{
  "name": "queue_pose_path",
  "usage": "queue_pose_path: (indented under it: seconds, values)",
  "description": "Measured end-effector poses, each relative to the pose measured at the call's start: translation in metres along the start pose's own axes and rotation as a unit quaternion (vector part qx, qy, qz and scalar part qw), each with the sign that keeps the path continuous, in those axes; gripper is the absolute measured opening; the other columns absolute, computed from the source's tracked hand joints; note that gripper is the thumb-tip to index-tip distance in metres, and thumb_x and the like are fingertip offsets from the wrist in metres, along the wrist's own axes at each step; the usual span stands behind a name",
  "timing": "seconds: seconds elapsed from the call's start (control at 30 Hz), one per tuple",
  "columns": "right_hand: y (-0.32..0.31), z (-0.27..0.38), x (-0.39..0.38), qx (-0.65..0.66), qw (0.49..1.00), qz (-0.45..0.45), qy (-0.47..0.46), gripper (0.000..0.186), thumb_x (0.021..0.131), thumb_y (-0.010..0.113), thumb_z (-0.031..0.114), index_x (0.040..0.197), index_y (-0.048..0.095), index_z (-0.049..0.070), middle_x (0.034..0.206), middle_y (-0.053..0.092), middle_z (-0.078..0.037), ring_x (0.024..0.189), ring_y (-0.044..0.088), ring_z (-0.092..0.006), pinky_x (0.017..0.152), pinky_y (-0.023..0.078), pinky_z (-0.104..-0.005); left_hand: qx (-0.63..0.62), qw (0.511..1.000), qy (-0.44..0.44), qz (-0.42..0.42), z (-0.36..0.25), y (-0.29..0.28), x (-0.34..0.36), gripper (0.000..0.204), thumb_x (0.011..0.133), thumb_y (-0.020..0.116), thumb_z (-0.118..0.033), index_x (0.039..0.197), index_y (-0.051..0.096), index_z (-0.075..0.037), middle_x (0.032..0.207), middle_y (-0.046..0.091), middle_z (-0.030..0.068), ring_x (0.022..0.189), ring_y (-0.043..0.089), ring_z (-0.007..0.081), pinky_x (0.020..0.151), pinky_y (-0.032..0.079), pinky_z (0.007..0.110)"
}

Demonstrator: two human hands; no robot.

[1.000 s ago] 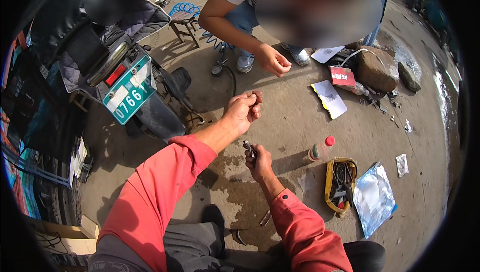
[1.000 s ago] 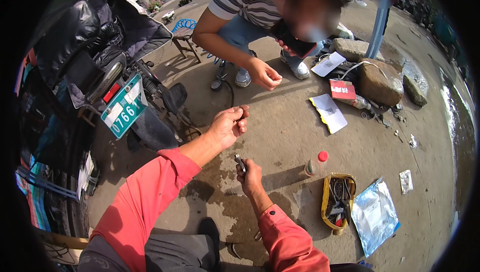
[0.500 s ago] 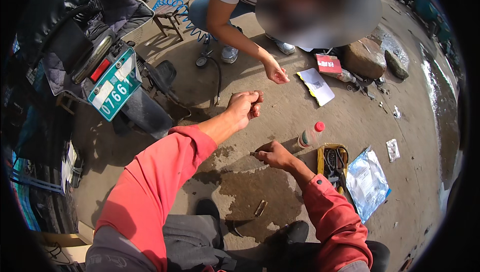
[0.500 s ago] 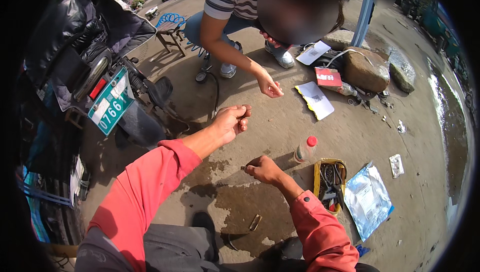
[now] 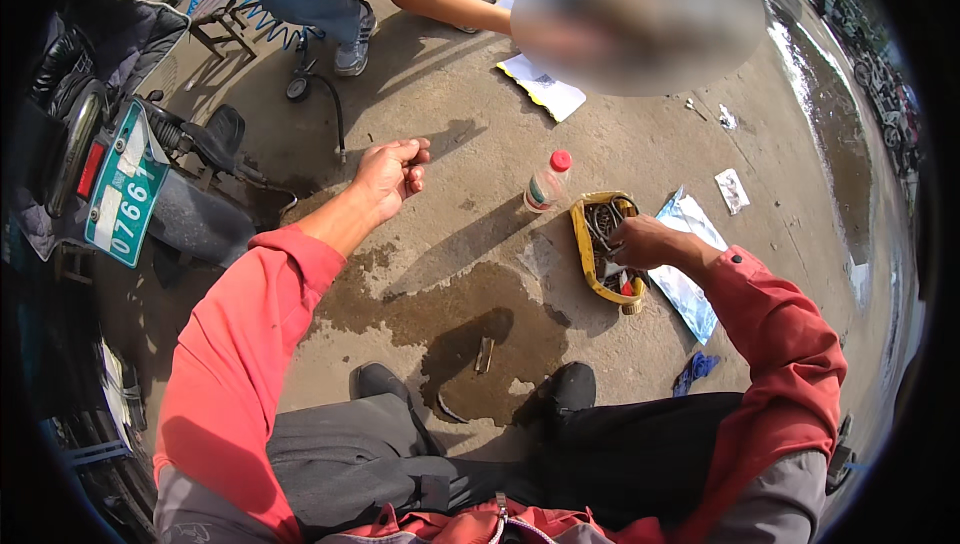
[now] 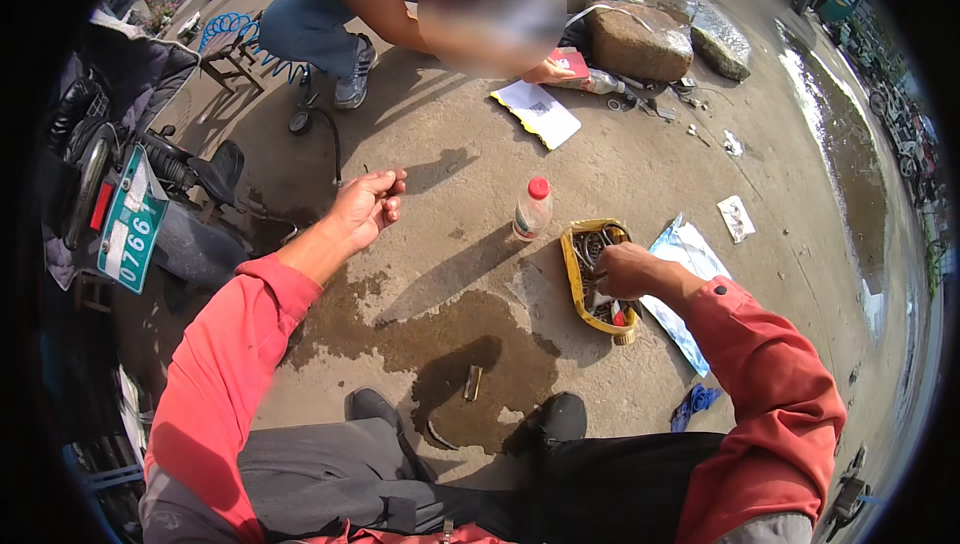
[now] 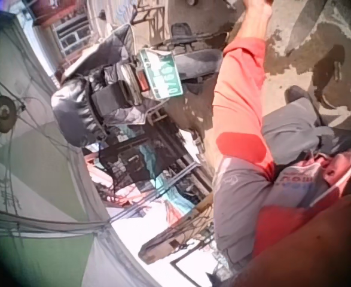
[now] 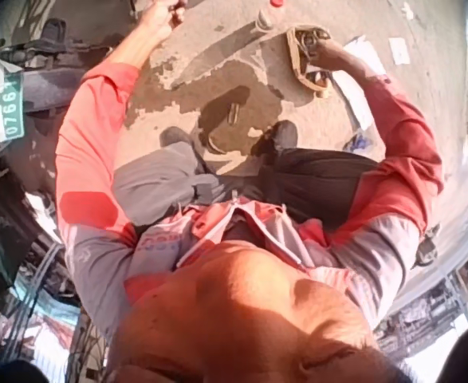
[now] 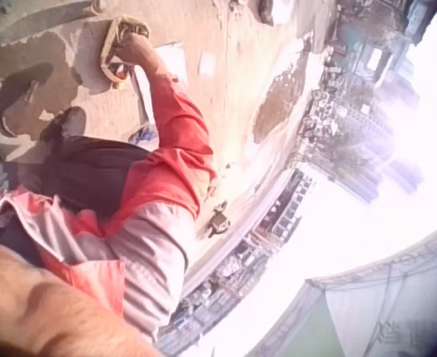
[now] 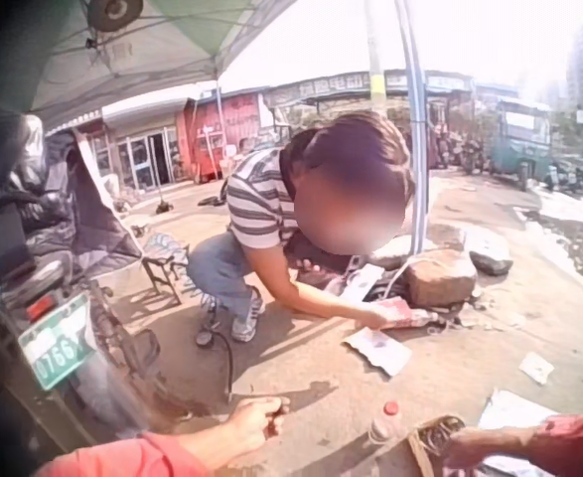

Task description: The person pours liquid from a plastic bottle onto the rear wheel area of a scooter, then uses a screwdriver to manipulate a small metal part. They retrieve a tool kit, select a screwdriver, and continue working on the wheel area while seated on the ground.

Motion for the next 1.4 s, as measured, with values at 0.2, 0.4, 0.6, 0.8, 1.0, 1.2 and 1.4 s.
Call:
queue_pose_path:
  seconds: [0.2, 0.4, 0.6, 0.8, 1.0, 1.2, 1.4]
  values:
    - [0.017, -0.045, 0.006, 0.011, 0.993, -0.086, 0.077, 0.019, 0.076, 0.06, 0.013, 0.09, 0.069, 0.003, 0.083, 0.067, -0.021, 0.084, 0.066, -0.0395, 0.074, 0.052, -0.0455, 0.03, 0.999, -0.014, -0.007, 0.009, -0.017, -0.004, 0.015, 0.097, 0.057, -0.017, 0.105, 0.062, -0.005, 0.086, 0.057, 0.0006, 0.062, 0.05, 0.0089, 0.056, 0.045, 0.025]
    - [0.017, -0.055, 0.018, 0.087, 0.987, -0.088, 0.101, 0.037, 0.078, 0.067, 0.02, 0.112, 0.071, 0.008, 0.102, 0.069, -0.022, 0.1, 0.066, -0.0361, 0.088, 0.051, -0.0423, 0.068, 0.996, -0.054, -0.009, 0.03, -0.019, -0.021, 0.015, 0.097, 0.057, -0.019, 0.101, 0.063, -0.006, 0.085, 0.059, -0.0002, 0.062, 0.051, 0.0081, 0.057, 0.045, 0.025]
    - [0.004, -0.071, 0.028, 0.041, 0.986, -0.147, 0.063, 0.034, 0.073, 0.067, 0.018, 0.103, 0.072, 0.003, 0.092, 0.068, -0.023, 0.091, 0.067, -0.0377, 0.082, 0.053, -0.0436, 0.09, 0.993, -0.058, -0.042, 0.031, -0.039, -0.035, 0.015, 0.097, 0.058, -0.019, 0.1, 0.062, -0.006, 0.083, 0.058, -0.0005, 0.061, 0.051, 0.0082, 0.058, 0.045, 0.025]
    - [-0.024, -0.022, 0.053, 0.136, 0.96, -0.244, 0.03, 0.056, 0.069, 0.074, 0.017, 0.118, 0.059, -0.003, 0.113, 0.061, -0.025, 0.106, 0.062, -0.0376, 0.091, 0.051, -0.0412, 0.114, 0.987, -0.108, -0.036, 0.063, -0.063, -0.058, 0.013, 0.093, 0.062, -0.018, 0.092, 0.061, -0.005, 0.075, 0.057, -0.0002, 0.057, 0.052, 0.0089, 0.051, 0.045, 0.027]
    - [-0.028, 0.025, 0.086, 0.269, 0.924, -0.272, -0.01, 0.084, 0.065, 0.087, 0.02, 0.133, 0.043, -0.003, 0.131, 0.052, -0.022, 0.124, 0.052, -0.0346, 0.104, 0.044, -0.0421, 0.186, 0.965, -0.172, -0.069, 0.095, -0.113, -0.111, 0.023, 0.096, 0.062, -0.027, 0.09, 0.06, -0.006, 0.076, 0.057, 0.0001, 0.058, 0.053, 0.0087, 0.053, 0.047, 0.026]
    - [-0.008, 0.016, 0.121, 0.376, 0.875, -0.299, -0.064, 0.063, 0.074, 0.082, 0.023, 0.126, 0.052, 0.004, 0.117, 0.064, -0.013, 0.112, 0.061, -0.0263, 0.101, 0.045, -0.0383, 0.201, 0.943, -0.156, -0.214, 0.09, -0.204, -0.161, 0.025, 0.098, 0.059, -0.029, 0.091, 0.059, -0.005, 0.076, 0.057, 0.0007, 0.059, 0.052, 0.0077, 0.053, 0.048, 0.026]
    - [-0.022, 0.02, 0.138, 0.419, 0.838, -0.335, -0.103, 0.036, 0.085, 0.066, 0.016, 0.115, 0.057, -0.002, 0.1, 0.066, -0.013, 0.095, 0.064, -0.0186, 0.089, 0.049, -0.0345, 0.269, 0.908, -0.04, -0.32, 0.047, -0.258, -0.189, 0.029, 0.099, 0.059, -0.033, 0.093, 0.059, -0.005, 0.077, 0.057, 0.0008, 0.056, 0.051, 0.007, 0.049, 0.047, 0.024]
Point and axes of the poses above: each hand's wrist, its own x-axis towards the middle knuckle, its own y-axis out of the palm, z = x × y, the point moved 7 cm from there along x, towards the middle knuckle
